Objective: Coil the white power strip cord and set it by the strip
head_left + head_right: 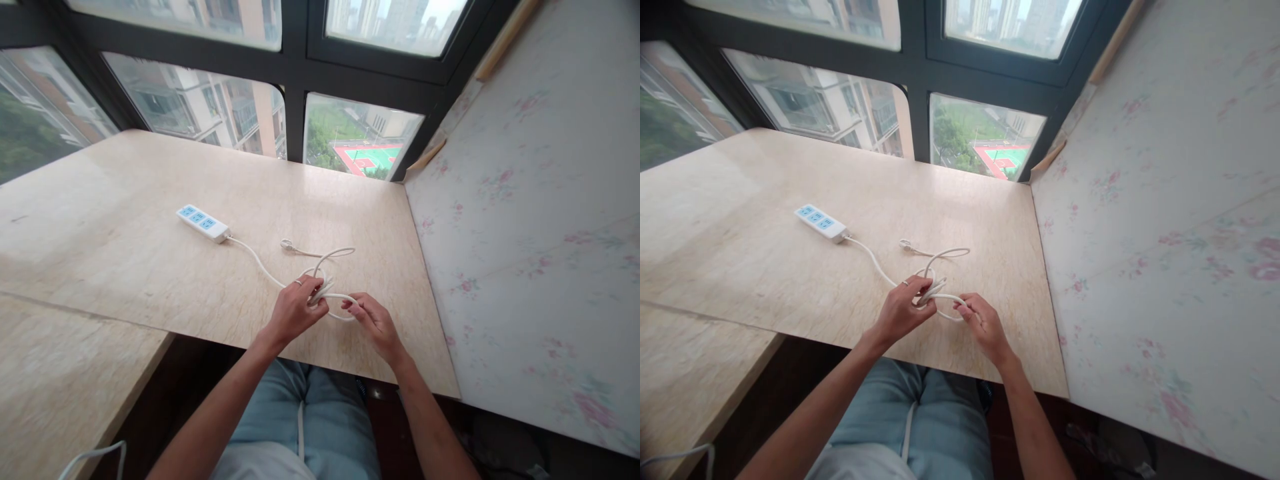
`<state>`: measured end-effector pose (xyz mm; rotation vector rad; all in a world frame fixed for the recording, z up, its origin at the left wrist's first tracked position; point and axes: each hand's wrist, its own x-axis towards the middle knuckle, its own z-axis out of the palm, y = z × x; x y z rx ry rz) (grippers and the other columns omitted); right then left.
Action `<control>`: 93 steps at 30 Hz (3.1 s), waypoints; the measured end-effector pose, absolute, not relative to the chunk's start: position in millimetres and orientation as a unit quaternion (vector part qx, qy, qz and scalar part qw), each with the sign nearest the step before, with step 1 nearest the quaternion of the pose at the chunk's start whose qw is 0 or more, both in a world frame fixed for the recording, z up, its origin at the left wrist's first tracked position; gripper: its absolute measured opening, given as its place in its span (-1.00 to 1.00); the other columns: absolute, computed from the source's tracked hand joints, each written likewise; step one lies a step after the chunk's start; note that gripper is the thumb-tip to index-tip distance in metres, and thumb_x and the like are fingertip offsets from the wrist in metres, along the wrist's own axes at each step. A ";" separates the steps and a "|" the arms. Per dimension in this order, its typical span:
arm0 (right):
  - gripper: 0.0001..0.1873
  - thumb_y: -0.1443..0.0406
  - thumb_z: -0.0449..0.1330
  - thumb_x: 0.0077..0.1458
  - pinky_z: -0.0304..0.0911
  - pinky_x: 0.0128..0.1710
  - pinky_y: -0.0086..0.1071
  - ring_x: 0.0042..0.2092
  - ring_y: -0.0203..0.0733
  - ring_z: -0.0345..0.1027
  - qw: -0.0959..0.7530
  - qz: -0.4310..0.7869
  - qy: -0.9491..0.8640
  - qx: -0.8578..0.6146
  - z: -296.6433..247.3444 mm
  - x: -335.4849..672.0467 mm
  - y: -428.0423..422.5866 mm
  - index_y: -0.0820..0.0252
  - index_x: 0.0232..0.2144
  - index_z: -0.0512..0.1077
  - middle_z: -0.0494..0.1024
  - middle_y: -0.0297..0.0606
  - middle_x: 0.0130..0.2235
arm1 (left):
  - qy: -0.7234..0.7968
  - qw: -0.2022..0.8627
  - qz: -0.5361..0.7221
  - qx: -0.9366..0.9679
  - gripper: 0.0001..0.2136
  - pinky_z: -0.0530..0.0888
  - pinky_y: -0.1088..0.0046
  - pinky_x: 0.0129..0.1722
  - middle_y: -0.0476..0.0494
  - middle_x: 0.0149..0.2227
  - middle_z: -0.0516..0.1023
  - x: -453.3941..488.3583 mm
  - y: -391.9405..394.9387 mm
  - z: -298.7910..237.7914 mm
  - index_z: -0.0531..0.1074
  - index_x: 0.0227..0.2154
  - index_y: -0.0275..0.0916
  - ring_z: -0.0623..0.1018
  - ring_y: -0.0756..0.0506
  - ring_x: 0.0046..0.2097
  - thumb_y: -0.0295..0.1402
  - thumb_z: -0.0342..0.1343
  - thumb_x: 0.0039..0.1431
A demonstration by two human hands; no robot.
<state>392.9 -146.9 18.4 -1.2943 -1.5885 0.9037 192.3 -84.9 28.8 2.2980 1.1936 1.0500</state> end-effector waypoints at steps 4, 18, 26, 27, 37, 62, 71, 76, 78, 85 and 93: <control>-0.60 0.00 0.08 0.24 0.30 -0.46 -0.42 -0.52 -0.34 0.36 0.501 0.519 -0.473 -0.507 18.4 388.5 -152.6 0.19 -0.42 0.38 0.48 -0.32 -0.45 | 0.398 0.145 0.411 0.807 -0.80 0.42 0.45 -0.31 -0.07 -0.40 0.50 192.9 -78.7 25.9 0.44 -0.27 -0.23 0.49 -0.05 -0.36 -0.50 0.09 -0.02; -0.29 0.06 0.27 0.06 0.14 -0.76 -0.53 -0.71 -0.36 0.30 0.115 0.679 -0.465 -0.557 53.6 420.9 -136.1 0.12 0.19 0.17 0.61 -0.29 -0.40 | 0.350 0.079 0.473 0.805 -0.75 0.47 0.43 -0.32 -0.14 -0.38 0.58 188.9 -87.7 -11.3 0.54 -0.19 -0.25 0.53 -0.07 -0.35 -0.48 0.14 0.03; -0.66 0.16 0.30 0.02 0.19 -0.61 -0.51 -0.60 -0.37 0.32 0.120 0.544 -0.652 -0.514 52.1 381.9 -104.1 0.13 -0.13 0.53 0.55 -0.35 -0.41 | 0.401 0.269 0.541 0.688 -0.79 0.38 0.56 -0.49 -0.09 -0.39 0.57 194.3 -90.7 -10.5 0.57 -0.24 -0.25 0.46 0.03 -0.46 -0.49 0.19 0.02; -0.75 0.18 0.28 0.04 0.21 -0.55 -0.49 -0.55 -0.34 0.35 0.139 0.511 -0.667 -0.524 49.6 375.9 -100.4 0.15 -0.23 0.56 0.55 -0.35 -0.43 | 0.404 0.295 0.545 0.673 -0.80 0.36 0.56 -0.51 -0.07 -0.41 0.56 193.5 -89.8 -9.7 0.58 -0.25 -0.25 0.44 0.04 -0.48 -0.47 0.20 0.03; -0.73 0.18 0.19 0.10 0.05 -0.43 -0.43 -0.45 -0.31 0.24 0.201 0.431 -0.696 -0.537 35.8 356.4 -102.5 0.20 -0.53 0.53 0.44 -0.37 -0.54 | 0.422 0.443 0.562 0.557 -0.84 0.38 0.50 -0.40 -0.07 -0.41 0.54 193.1 -84.7 -6.3 0.60 -0.30 -0.25 0.46 -0.01 -0.40 -0.33 0.24 0.06; -0.59 0.05 0.35 -0.16 0.20 -0.58 -0.39 -0.54 -0.30 0.23 0.438 0.328 -0.334 -0.768 16.7 477.2 -207.5 0.17 -0.34 0.38 0.39 -0.35 -0.49 | 0.489 0.427 0.590 0.480 -0.72 0.46 0.48 -0.38 -0.12 -0.37 0.61 194.7 -80.2 -7.4 0.59 -0.28 -0.29 0.53 -0.05 -0.37 -0.21 0.28 -0.01; -0.73 0.18 0.22 0.13 0.18 0.03 -0.13 0.00 -0.01 0.33 0.265 0.157 -0.689 -0.656 56.0 433.4 -150.4 0.12 -0.13 0.52 0.49 -0.08 -0.08 | 0.480 0.480 0.583 0.447 -0.68 0.48 0.44 -0.30 -0.15 -0.31 0.63 194.4 -78.0 -7.5 0.60 -0.26 -0.29 0.56 -0.07 -0.31 -0.19 0.32 -0.04; -0.80 0.16 0.29 0.09 0.14 -0.19 -0.30 -0.24 -0.14 0.38 0.117 0.253 -0.785 -0.554 67.7 387.9 -93.9 0.10 -0.26 0.60 0.56 -0.20 -0.28 | 0.457 0.500 0.590 0.440 -0.68 0.50 0.40 -0.26 -0.17 -0.28 0.65 193.6 -75.4 -11.5 0.60 -0.24 -0.28 0.58 -0.09 -0.29 -0.19 0.32 -0.03; -0.81 0.16 0.29 0.07 0.11 -0.31 -0.39 -0.35 -0.23 0.33 0.101 0.278 -0.792 -0.534 64.0 372.3 -78.1 0.11 -0.32 0.61 0.53 -0.27 -0.37 | 0.456 0.501 0.592 0.437 -0.67 0.52 0.38 -0.25 -0.18 -0.28 0.65 193.3 -73.9 -13.9 0.60 -0.24 -0.28 0.59 -0.10 -0.28 -0.18 0.32 -0.04; -0.70 0.17 0.20 0.14 0.01 -0.42 -0.45 -0.47 -0.36 0.21 0.126 0.341 -0.793 -0.488 57.5 368.3 -73.0 0.20 -0.53 0.56 0.39 -0.39 -0.53 | 0.450 0.504 0.595 0.435 -0.69 0.53 0.38 -0.26 -0.19 -0.28 0.65 192.5 -73.1 -15.9 0.61 -0.26 -0.28 0.60 -0.11 -0.27 -0.19 0.32 -0.04; -0.56 -0.02 0.23 0.07 0.09 -0.40 -0.43 -0.43 -0.34 0.21 0.245 0.441 -0.716 -0.483 71.6 400.1 -95.4 0.25 -0.54 0.52 0.32 -0.36 -0.46 | 0.462 0.493 0.586 0.448 -0.66 0.53 0.41 -0.31 -0.17 -0.30 0.65 193.4 -78.1 -6.7 0.61 -0.24 -0.28 0.58 -0.09 -0.32 -0.18 0.32 -0.05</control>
